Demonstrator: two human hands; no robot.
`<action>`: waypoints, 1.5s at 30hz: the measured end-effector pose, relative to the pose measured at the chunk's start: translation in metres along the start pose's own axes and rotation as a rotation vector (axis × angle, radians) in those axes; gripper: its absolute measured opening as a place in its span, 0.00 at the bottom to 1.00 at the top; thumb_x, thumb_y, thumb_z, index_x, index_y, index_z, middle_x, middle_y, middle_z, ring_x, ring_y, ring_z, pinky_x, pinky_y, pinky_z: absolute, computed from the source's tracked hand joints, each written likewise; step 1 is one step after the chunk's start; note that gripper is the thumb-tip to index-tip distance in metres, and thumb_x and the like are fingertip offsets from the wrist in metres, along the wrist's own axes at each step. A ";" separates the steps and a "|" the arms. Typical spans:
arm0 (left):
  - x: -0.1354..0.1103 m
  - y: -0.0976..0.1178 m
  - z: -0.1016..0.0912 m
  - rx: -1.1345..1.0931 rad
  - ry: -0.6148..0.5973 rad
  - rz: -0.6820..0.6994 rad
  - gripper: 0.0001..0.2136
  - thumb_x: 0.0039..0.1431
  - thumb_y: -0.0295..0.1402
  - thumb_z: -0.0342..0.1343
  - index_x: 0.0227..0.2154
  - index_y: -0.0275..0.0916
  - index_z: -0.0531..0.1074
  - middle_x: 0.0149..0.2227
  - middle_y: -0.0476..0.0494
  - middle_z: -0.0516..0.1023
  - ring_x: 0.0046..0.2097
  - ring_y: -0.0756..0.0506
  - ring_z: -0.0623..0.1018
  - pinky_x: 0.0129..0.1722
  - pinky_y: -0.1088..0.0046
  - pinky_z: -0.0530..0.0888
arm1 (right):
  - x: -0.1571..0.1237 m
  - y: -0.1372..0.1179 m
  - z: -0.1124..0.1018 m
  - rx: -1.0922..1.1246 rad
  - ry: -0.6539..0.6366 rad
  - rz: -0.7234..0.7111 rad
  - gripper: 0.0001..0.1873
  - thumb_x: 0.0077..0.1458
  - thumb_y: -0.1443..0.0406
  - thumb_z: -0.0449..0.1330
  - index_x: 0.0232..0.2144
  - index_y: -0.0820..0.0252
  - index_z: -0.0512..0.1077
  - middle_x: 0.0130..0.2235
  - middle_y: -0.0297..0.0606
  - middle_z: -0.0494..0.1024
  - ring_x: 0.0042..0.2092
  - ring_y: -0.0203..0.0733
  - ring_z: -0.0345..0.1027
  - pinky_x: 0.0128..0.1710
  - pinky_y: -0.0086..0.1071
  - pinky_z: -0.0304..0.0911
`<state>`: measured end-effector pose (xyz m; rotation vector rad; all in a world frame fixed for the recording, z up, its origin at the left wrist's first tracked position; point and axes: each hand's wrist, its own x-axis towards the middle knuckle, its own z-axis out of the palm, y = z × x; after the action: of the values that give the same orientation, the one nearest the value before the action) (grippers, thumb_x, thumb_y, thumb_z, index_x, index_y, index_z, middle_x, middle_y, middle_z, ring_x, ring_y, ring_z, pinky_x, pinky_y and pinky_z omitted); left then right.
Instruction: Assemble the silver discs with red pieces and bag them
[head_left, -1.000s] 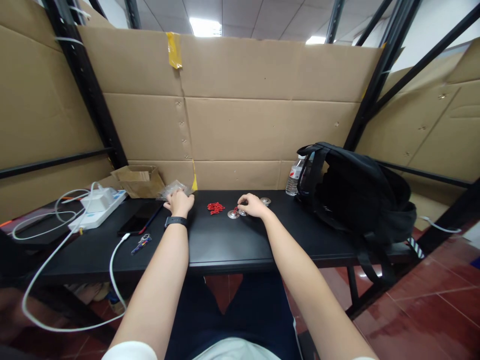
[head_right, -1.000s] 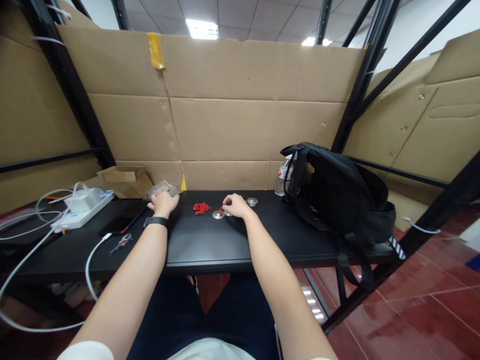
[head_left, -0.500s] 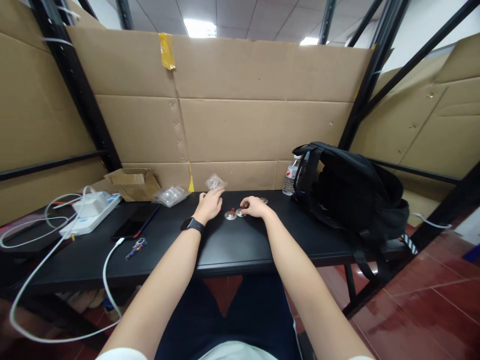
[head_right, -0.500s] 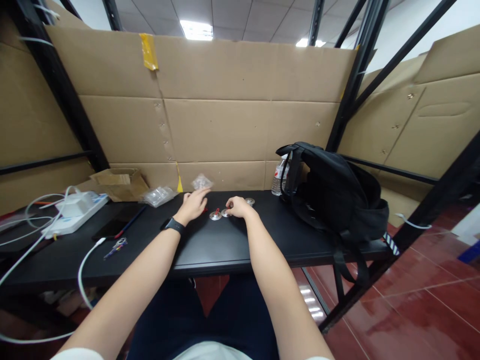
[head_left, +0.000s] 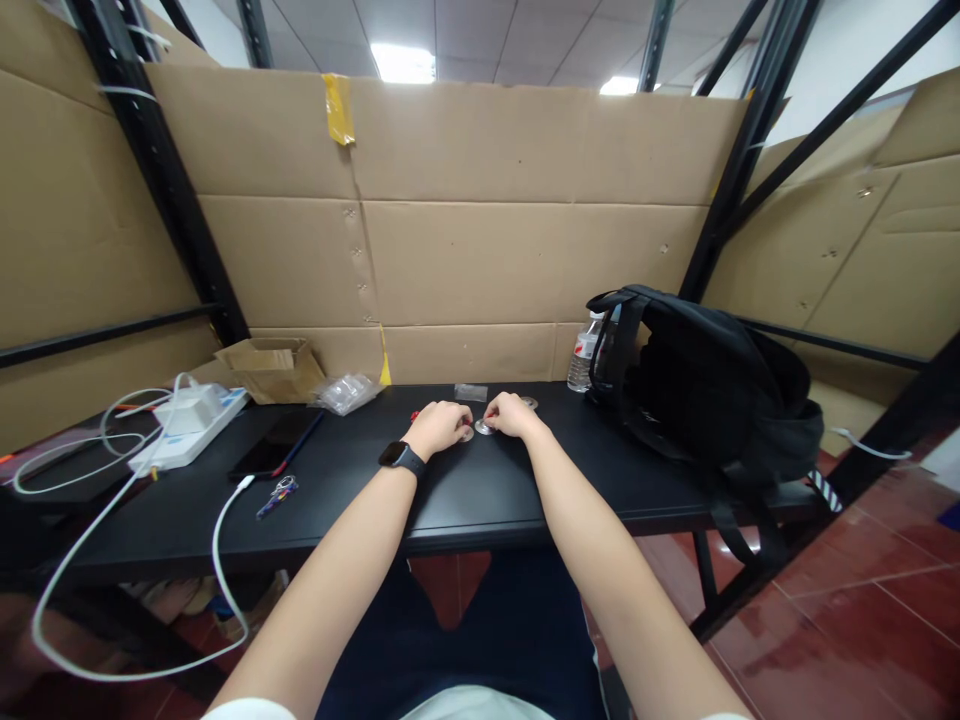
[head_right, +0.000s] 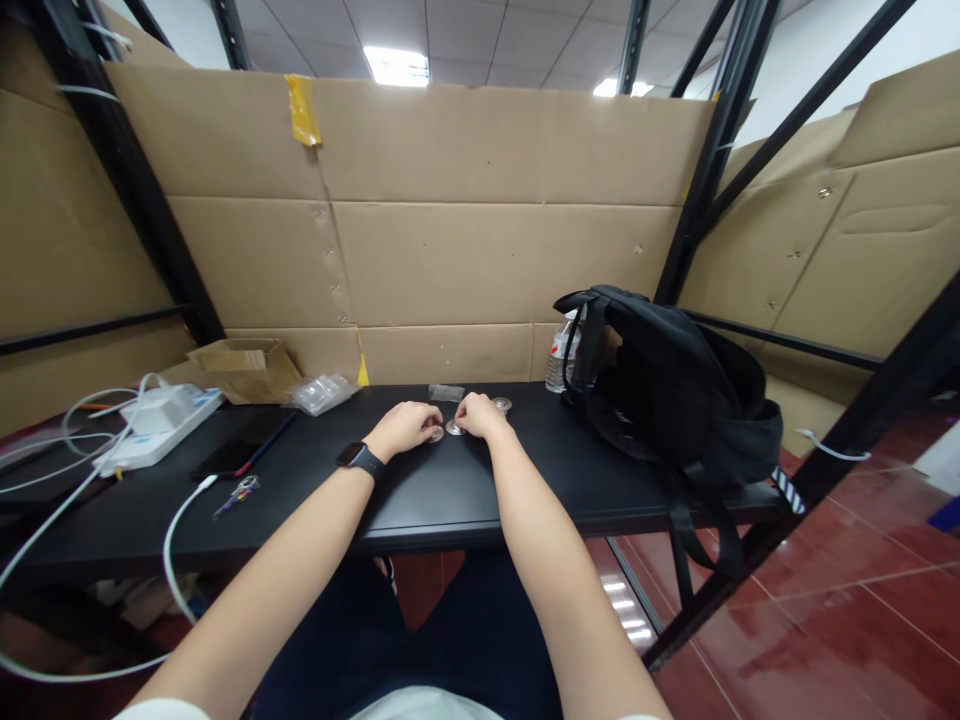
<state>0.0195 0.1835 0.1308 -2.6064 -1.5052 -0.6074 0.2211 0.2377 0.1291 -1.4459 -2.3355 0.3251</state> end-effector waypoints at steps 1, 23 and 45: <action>0.000 0.000 0.000 -0.002 0.004 -0.011 0.09 0.57 0.28 0.58 0.37 0.46 0.80 0.32 0.47 0.83 0.36 0.43 0.80 0.39 0.71 0.69 | 0.000 0.000 0.000 -0.008 0.002 0.008 0.07 0.50 0.69 0.66 0.30 0.53 0.83 0.34 0.37 0.85 0.40 0.41 0.77 0.37 0.27 0.64; -0.003 -0.017 -0.005 -0.208 0.038 -0.071 0.07 0.56 0.25 0.59 0.27 0.43 0.80 0.29 0.48 0.83 0.33 0.46 0.80 0.38 0.75 0.70 | -0.001 -0.001 0.001 0.099 0.023 0.020 0.05 0.47 0.71 0.66 0.24 0.57 0.79 0.31 0.39 0.83 0.36 0.42 0.75 0.38 0.30 0.63; 0.007 -0.027 0.014 -0.716 0.374 -0.235 0.11 0.57 0.40 0.60 0.36 0.37 0.79 0.38 0.40 0.85 0.39 0.43 0.83 0.43 0.68 0.78 | -0.006 -0.034 0.008 1.211 0.009 -0.039 0.11 0.55 0.61 0.69 0.33 0.60 0.72 0.37 0.37 0.80 0.33 0.37 0.80 0.37 0.31 0.75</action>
<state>0.0040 0.2066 0.1168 -2.5056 -1.6905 -1.8354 0.1923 0.2173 0.1340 -0.7444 -1.5434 1.3873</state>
